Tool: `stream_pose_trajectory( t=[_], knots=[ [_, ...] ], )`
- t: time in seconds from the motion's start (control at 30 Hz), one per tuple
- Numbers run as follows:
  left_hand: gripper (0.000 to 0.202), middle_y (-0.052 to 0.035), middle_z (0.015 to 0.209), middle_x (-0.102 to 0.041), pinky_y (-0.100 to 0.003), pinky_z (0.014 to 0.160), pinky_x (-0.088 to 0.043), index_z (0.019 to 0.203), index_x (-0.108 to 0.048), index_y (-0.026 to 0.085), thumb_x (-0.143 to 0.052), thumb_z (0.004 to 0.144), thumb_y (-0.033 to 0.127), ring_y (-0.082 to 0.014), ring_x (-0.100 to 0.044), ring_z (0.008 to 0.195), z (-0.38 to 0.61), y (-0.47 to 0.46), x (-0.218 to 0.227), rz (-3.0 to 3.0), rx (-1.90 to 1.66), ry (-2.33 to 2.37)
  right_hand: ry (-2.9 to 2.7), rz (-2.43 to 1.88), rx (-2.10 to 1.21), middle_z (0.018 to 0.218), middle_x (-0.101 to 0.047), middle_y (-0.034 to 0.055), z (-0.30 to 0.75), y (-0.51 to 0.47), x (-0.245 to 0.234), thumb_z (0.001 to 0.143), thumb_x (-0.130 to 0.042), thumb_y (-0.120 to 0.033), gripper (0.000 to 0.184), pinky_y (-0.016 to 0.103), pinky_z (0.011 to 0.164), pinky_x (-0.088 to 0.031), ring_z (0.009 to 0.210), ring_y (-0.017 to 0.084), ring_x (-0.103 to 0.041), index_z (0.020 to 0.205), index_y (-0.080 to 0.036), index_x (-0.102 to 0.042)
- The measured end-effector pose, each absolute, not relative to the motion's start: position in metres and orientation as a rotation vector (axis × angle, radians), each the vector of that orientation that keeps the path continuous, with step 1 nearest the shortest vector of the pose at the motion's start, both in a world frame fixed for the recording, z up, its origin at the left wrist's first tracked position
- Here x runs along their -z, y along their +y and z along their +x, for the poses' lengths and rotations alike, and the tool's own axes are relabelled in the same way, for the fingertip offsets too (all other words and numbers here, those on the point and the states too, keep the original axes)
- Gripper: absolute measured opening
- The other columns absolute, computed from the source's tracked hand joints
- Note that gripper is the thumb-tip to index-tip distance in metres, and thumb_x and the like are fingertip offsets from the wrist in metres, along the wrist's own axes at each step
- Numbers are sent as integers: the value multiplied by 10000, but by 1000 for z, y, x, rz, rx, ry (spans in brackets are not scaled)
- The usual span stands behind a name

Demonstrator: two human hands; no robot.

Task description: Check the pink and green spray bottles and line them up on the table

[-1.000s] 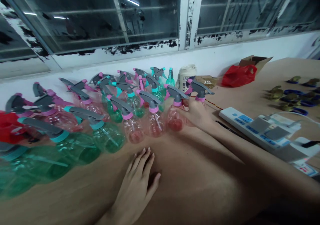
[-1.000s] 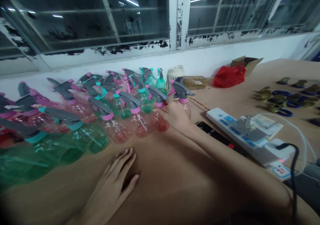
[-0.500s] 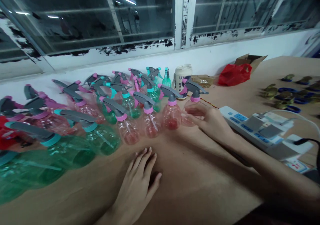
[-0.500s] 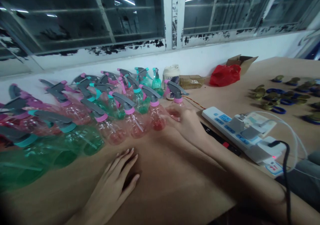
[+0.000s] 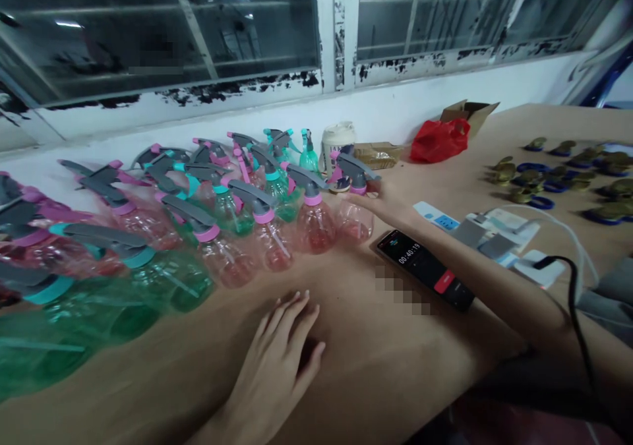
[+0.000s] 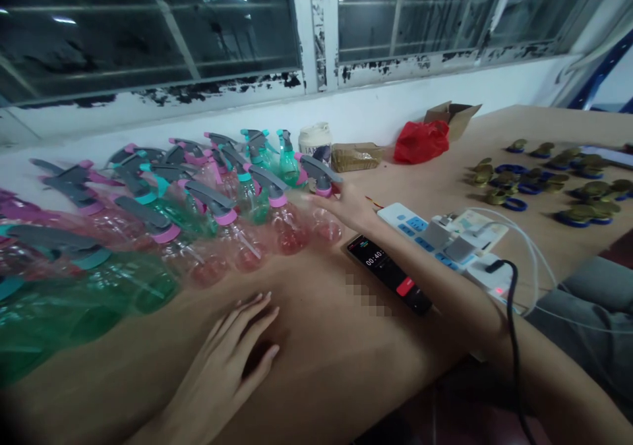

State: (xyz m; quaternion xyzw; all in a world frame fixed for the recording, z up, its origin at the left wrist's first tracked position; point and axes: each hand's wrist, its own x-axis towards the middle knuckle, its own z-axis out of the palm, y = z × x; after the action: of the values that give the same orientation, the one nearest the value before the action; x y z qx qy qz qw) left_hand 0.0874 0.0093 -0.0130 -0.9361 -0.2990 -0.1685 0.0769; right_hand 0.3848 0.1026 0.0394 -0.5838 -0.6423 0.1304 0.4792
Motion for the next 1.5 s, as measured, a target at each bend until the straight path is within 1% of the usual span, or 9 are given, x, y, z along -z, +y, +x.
stream_pose_trajectory(
  t=[0.23, 0.57, 0.73, 0.83, 1.0, 1.17, 1.3, 1.43, 1.5],
  knots=[
    [340, -117, 1331, -539, -499, 986, -437, 1266, -482, 174, -458, 940, 269, -282, -517, 1215, 102, 15, 13, -2870, 525, -882, -1465, -1430, -285, 714, -658, 41, 387, 106, -44, 752, -648, -495, 346, 332, 623, -425, 646, 185, -567, 790, -151, -671],
    [314, -97, 1319, -543, -503, 976, -443, 1243, -495, 201, -465, 934, 246, -286, -522, 1206, 119, 14, 9, -2964, 631, -874, -1432, -1453, -274, 726, -675, 23, 379, 44, -66, 750, -680, -469, 319, 333, 647, -436, 657, 183, -585, 865, -173, -706],
    [284, -73, 1238, -578, -469, 930, -477, 1208, -479, 230, -483, 929, 277, -263, -564, 1133, 111, 12, 9, -3025, 721, -1019, -1466, -1329, -433, 789, -681, 18, 351, 8, -55, 738, -715, -429, 301, 322, 695, -472, 753, 194, -624, 904, -180, -680],
    [417, -93, 1211, -583, -466, 915, -485, 1284, -404, 218, -523, 897, 318, -272, -573, 1102, 104, 10, 7, -2981, 774, -1149, -1512, -1303, -513, 736, -656, 1, 330, -3, -49, 731, -726, -429, 273, 306, 661, -469, 690, 169, -608, 839, -186, -664],
    [708, -133, 1296, -544, -494, 911, -484, 1403, -276, 217, -620, 812, 400, -328, -559, 1137, 92, 7, 1, -2889, 838, -1217, -1698, -1097, -596, 819, -676, 7, 298, -6, -53, 737, -742, -327, 184, 301, 779, -473, 809, 161, -627, 827, -188, -659],
    [687, -111, 1274, -559, -493, 896, -497, 1380, -308, 261, -642, 790, 371, -318, -564, 1138, 75, 5, 4, -3123, 909, -1406, -1772, -974, -673, 798, -670, 5, 276, -7, -54, 732, -751, -316, 192, 270, 721, -476, 754, 137, -616, 792, -171, -639],
    [705, -104, 1253, -579, -532, 910, -480, 1343, -375, 279, -715, 742, 420, -333, -565, 1135, 62, 3, 7, -3228, 894, -1592, -1791, -917, -817, 869, -687, 23, 268, -6, -52, 680, -789, -328, 306, 287, 748, -493, 800, 154, -636, 893, -163, -644],
    [780, -114, 1281, -568, -565, 936, -454, 1367, -394, 274, -747, 708, 499, -363, -525, 1183, 60, 2, 2, -3318, 823, -1614, -1808, -714, -1056, 1248, -605, 85, 265, 2, -62, 646, -810, -283, 703, 322, 900, -477, 1057, 189, -609, 1269, -184, -498],
    [808, -103, 1317, -550, -529, 958, -455, 1392, -371, 278, -746, 716, 514, -342, -519, 1201, 61, 2, -4, -3426, 797, -1545, -1852, -609, -1121, 1206, -627, 75, 262, 6, -66, 699, -763, -239, 685, 336, 924, -466, 993, 171, -636, 1315, -191, -466]
  ],
)
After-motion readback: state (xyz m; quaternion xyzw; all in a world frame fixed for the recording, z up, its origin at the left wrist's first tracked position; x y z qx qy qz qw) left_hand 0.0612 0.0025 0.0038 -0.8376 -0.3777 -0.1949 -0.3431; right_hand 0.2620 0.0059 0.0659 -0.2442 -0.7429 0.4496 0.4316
